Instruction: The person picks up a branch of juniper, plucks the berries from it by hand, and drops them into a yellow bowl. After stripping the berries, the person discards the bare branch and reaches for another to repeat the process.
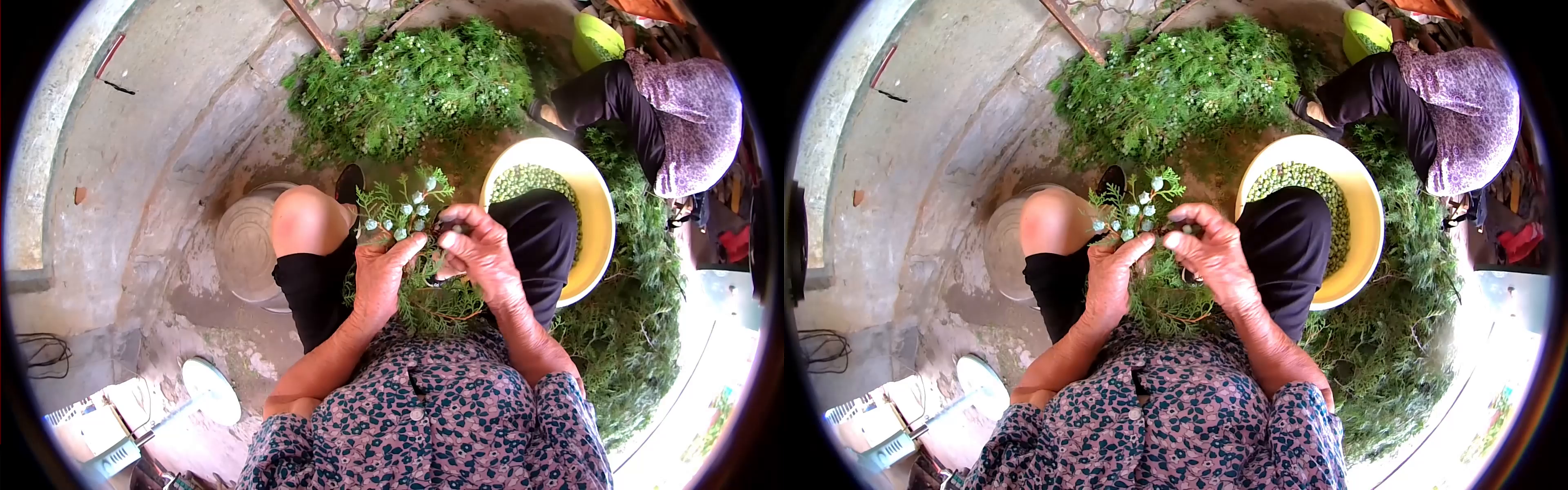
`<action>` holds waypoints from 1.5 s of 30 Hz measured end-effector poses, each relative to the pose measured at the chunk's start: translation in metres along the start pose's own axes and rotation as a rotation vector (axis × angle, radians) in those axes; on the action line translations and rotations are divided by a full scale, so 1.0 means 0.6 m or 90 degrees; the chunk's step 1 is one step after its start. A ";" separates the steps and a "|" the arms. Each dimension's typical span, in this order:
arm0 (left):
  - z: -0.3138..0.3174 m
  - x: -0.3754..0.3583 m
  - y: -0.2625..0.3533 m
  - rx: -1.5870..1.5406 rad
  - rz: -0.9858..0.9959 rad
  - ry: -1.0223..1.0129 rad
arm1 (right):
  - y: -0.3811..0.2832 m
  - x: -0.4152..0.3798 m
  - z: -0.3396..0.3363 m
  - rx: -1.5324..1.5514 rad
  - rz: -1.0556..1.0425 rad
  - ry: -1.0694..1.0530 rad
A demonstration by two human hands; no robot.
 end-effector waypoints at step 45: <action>-0.019 0.018 -0.037 0.341 0.219 -0.116 | -0.026 -0.005 0.045 -0.518 -0.236 0.026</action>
Point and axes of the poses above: each hand's wrist, its own x-axis towards the middle knuckle, its own z-axis out of the palm, y = z × x, the point moved 4 cm from there along x, towards the middle knuckle
